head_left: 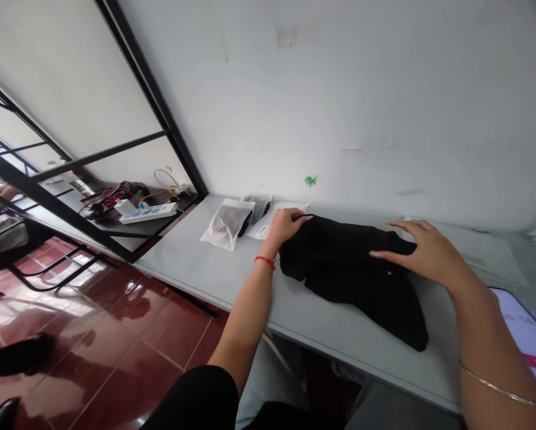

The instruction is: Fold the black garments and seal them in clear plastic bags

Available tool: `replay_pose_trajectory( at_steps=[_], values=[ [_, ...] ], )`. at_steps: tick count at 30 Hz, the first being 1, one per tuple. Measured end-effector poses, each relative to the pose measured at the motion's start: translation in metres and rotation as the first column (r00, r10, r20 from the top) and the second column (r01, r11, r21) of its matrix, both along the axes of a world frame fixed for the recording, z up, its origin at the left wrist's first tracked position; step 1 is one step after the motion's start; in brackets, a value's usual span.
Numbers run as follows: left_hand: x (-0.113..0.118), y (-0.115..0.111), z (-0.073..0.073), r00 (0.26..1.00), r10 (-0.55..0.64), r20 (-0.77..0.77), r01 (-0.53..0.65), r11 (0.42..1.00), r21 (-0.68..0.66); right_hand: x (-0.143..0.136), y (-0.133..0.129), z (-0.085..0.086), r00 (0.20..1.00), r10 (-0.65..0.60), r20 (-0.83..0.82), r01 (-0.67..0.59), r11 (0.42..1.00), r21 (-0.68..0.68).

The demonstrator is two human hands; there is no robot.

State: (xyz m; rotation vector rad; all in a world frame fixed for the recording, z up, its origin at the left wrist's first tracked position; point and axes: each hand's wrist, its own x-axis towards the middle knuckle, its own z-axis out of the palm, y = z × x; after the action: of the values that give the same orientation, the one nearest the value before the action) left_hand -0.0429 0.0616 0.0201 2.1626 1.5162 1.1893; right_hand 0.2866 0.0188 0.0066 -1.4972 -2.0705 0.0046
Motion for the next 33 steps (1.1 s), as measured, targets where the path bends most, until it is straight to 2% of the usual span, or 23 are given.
replay_pose_trajectory(
  at_steps=[3,6,8,10,13,15,16,17,19,21,23,25,28,30,33],
  values=[
    [-0.003,0.001,-0.002,0.999,-0.023,-0.044,0.022,1.0,-0.011,0.013,0.01,-0.014,0.995,0.059,0.079,-0.056,0.998,-0.038],
    [-0.007,0.0,-0.001,0.992,-0.039,-0.124,0.032,0.998,-0.057,0.015,0.015,-0.019,0.999,0.044,-0.016,-0.043,0.995,0.092],
    [-0.008,-0.002,0.003,0.989,-0.062,-0.135,0.05,0.995,-0.09,0.011,0.01,-0.009,0.992,0.018,-0.127,0.005,0.984,0.177],
    [-0.008,-0.004,0.009,0.992,-0.107,-0.068,0.098,0.987,-0.13,0.006,0.0,0.008,0.967,0.035,-0.251,0.017,0.979,0.205],
    [-0.006,-0.005,0.016,0.985,-0.135,0.107,0.15,0.978,-0.145,0.001,-0.016,0.027,0.858,0.17,-0.485,-0.106,0.982,0.157],
    [-0.003,-0.005,0.017,0.985,-0.072,0.155,0.085,0.993,-0.077,0.002,-0.018,0.029,0.793,0.141,-0.593,-0.077,0.988,0.132],
    [-0.001,-0.004,0.016,0.99,-0.015,0.137,0.019,0.999,-0.026,0.003,-0.016,0.027,0.792,0.076,-0.606,0.002,0.992,0.128],
    [0.001,-0.003,0.015,0.994,0.052,0.096,-0.056,0.998,0.031,0.005,-0.013,0.024,0.81,-0.007,-0.587,0.104,0.986,0.132],
    [0.005,-0.002,0.01,0.986,0.166,-0.016,-0.163,0.978,0.128,0.007,-0.004,0.015,0.857,-0.172,-0.486,0.296,0.936,0.191],
    [0.006,-0.003,0.007,0.98,0.168,-0.111,-0.149,0.976,0.157,0.008,0.002,0.006,0.892,-0.249,-0.378,0.363,0.893,0.268],
    [0.006,-0.005,0.005,0.98,0.053,-0.193,-0.034,0.994,0.099,0.007,0.006,0.001,0.927,-0.23,-0.297,0.318,0.901,0.295],
    [0.005,-0.008,0.004,0.955,-0.069,-0.288,0.063,0.998,-0.03,0.004,0.006,-0.002,0.959,-0.178,-0.221,0.239,0.927,0.289],
    [0.006,-0.01,0.004,0.9,-0.171,-0.402,0.072,0.965,-0.251,-0.003,0.005,-0.008,0.991,-0.112,-0.066,0.124,0.968,0.219],
    [0.006,-0.01,0.005,0.884,-0.188,-0.428,0.054,0.951,-0.305,-0.008,0.006,-0.013,0.997,-0.074,0.025,0.069,0.986,0.154],
    [0.004,-0.011,0.007,0.883,-0.099,-0.458,-0.011,0.973,-0.232,-0.013,0.008,-0.02,0.996,-0.022,0.087,0.014,0.995,0.098]
  ],
)
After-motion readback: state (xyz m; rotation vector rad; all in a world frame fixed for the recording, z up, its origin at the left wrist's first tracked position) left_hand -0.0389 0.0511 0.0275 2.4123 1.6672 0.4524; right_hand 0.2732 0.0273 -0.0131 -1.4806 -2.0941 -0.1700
